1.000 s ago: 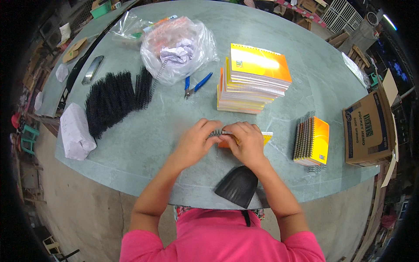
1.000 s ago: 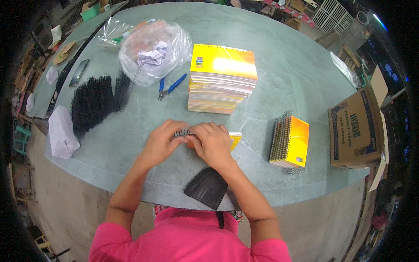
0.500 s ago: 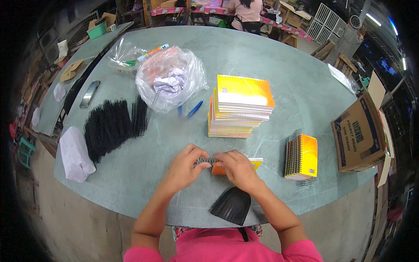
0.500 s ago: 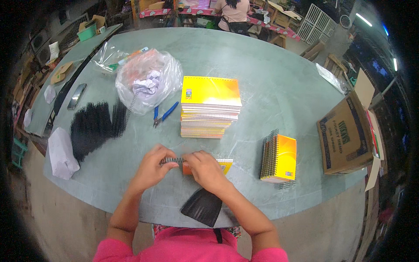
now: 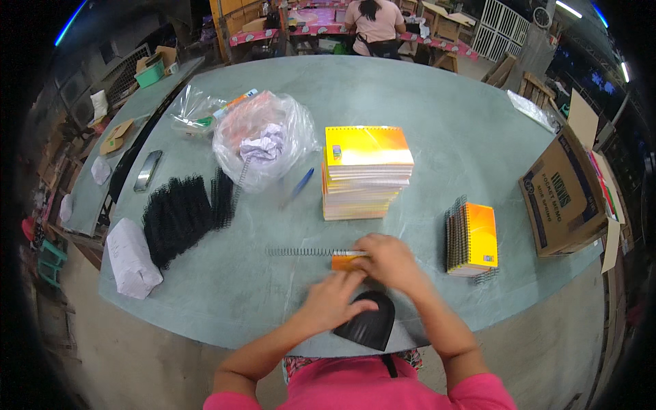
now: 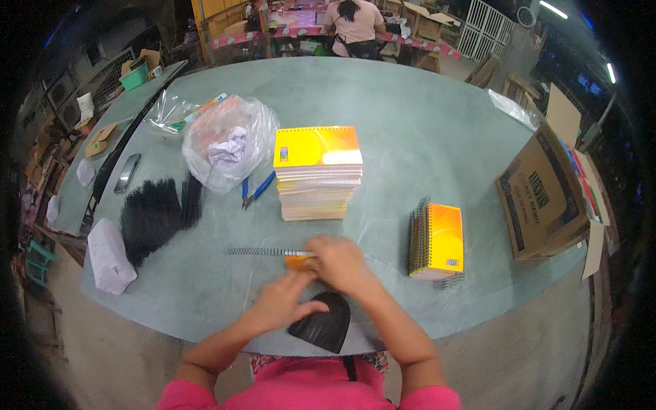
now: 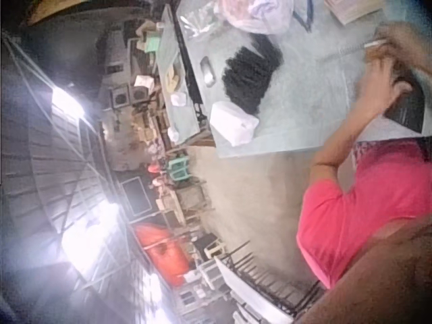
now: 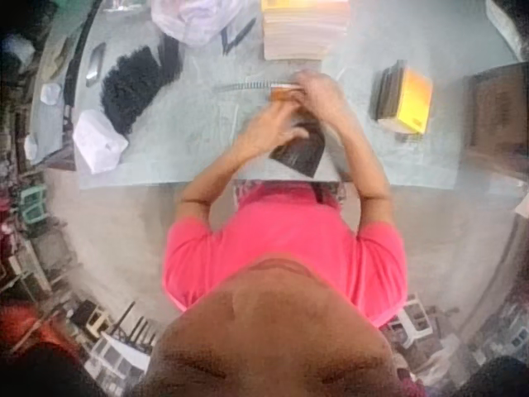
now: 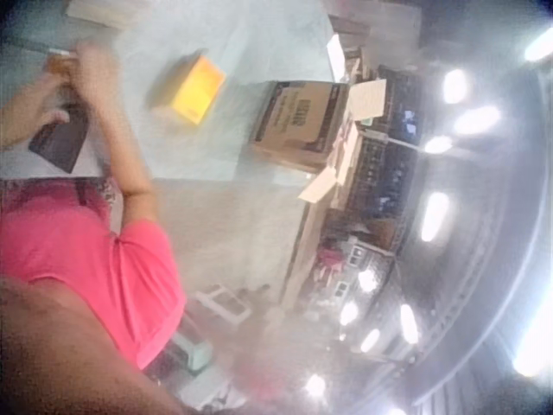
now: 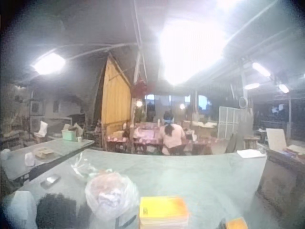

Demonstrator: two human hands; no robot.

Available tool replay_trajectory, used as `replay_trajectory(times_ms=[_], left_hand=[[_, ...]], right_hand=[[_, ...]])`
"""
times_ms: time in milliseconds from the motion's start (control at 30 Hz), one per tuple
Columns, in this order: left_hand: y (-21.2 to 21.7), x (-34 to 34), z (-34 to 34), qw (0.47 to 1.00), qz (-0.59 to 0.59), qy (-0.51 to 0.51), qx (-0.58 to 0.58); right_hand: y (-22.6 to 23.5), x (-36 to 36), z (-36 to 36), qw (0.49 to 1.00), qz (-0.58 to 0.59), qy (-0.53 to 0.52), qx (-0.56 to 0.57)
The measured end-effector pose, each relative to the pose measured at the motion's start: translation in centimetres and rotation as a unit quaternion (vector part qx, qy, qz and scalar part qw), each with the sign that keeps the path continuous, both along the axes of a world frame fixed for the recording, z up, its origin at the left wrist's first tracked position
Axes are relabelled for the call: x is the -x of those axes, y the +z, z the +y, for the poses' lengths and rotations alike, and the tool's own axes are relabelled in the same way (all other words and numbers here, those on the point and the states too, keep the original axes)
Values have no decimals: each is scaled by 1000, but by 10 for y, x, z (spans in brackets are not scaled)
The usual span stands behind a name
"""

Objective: The person assembles notebooks by picking up a stack of paper and a cover, inserting a plastic spiral binding through the pre-punched holes, and then placing the finished notebook onto a stack.

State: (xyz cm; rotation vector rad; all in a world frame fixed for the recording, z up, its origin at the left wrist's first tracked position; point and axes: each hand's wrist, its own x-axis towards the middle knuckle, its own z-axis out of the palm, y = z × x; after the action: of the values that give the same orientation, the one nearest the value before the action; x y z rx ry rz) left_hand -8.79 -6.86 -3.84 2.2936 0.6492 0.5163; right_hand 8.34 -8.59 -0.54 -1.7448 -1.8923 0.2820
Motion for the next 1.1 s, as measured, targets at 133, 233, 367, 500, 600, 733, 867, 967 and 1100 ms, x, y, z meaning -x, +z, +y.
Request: replay_trajectory(times_ms=[133, 233, 367, 500, 600, 733, 867, 967, 1100], left_hand=[[4, 5, -10, 995, -59, -69, 31], [60, 16, 22, 974, -133, 141, -115], [59, 13, 38, 976, -41, 125, -175], [73, 1, 46, 963, -110, 140, -204], [64, -8, 47, 976, -69, 109, -175], [48, -8, 45, 978, -77, 86, -173], [50, -18, 54, 959, -172, 170, -147], [41, -16, 44, 990, -34, 11, -136], [64, -26, 56, 933, -217, 237, -163]], right_hand=[[-25, -52, -30, 941, 314, -64, 107], [-46, -52, -41, 843, 523, -87, 90], [-52, -41, -33, 833, 545, -82, 51], [-58, -52, -37, 831, 550, -74, 33], [-57, -45, -39, 857, 511, -36, 48], [-57, -49, -41, 843, 535, -50, 31], [-61, -49, -39, 831, 552, -60, 31], [-57, -49, -36, 834, 548, -46, 35], [-56, -50, -39, 849, 525, -44, 45]])
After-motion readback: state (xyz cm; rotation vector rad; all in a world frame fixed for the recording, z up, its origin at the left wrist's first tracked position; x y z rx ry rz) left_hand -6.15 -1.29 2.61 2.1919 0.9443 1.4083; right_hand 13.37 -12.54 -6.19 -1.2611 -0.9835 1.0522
